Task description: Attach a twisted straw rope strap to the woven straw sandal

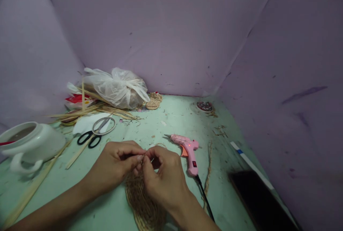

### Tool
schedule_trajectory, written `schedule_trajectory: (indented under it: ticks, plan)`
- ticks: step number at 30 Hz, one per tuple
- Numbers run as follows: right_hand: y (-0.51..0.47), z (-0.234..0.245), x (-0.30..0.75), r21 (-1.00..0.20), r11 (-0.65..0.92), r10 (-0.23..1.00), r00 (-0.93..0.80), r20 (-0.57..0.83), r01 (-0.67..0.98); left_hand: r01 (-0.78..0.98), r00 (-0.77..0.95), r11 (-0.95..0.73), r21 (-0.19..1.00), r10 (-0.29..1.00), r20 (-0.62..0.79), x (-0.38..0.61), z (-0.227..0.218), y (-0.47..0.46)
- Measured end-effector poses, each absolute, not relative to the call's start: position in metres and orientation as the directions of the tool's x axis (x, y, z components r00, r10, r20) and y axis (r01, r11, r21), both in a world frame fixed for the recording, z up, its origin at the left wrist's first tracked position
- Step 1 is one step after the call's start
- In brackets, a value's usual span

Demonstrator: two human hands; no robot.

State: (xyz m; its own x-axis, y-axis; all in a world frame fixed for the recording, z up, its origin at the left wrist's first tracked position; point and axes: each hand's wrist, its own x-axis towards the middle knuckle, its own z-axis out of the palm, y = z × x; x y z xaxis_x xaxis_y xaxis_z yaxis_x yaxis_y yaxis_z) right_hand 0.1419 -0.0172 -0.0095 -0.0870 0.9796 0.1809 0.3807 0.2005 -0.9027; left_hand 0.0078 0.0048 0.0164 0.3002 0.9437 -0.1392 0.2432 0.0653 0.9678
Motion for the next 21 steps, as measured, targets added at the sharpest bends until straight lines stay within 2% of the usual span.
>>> schedule_trajectory:
  ticks: [10, 21]
  plan:
    - [-0.0174, -0.011, 0.1425, -0.907, 0.228, 0.973, -0.106, 0.203, 0.353, 0.218, 0.234, 0.075, 0.973, 0.964, -0.127, 0.0108, 0.0135, 0.0029]
    - [-0.0162, -0.0114, 0.1424, -0.917, 0.215, 0.976, -0.1, 0.192, 0.337, 0.217, 0.265, 0.068, 0.974, 0.956, -0.126, 0.0087, 0.0163, 0.0049]
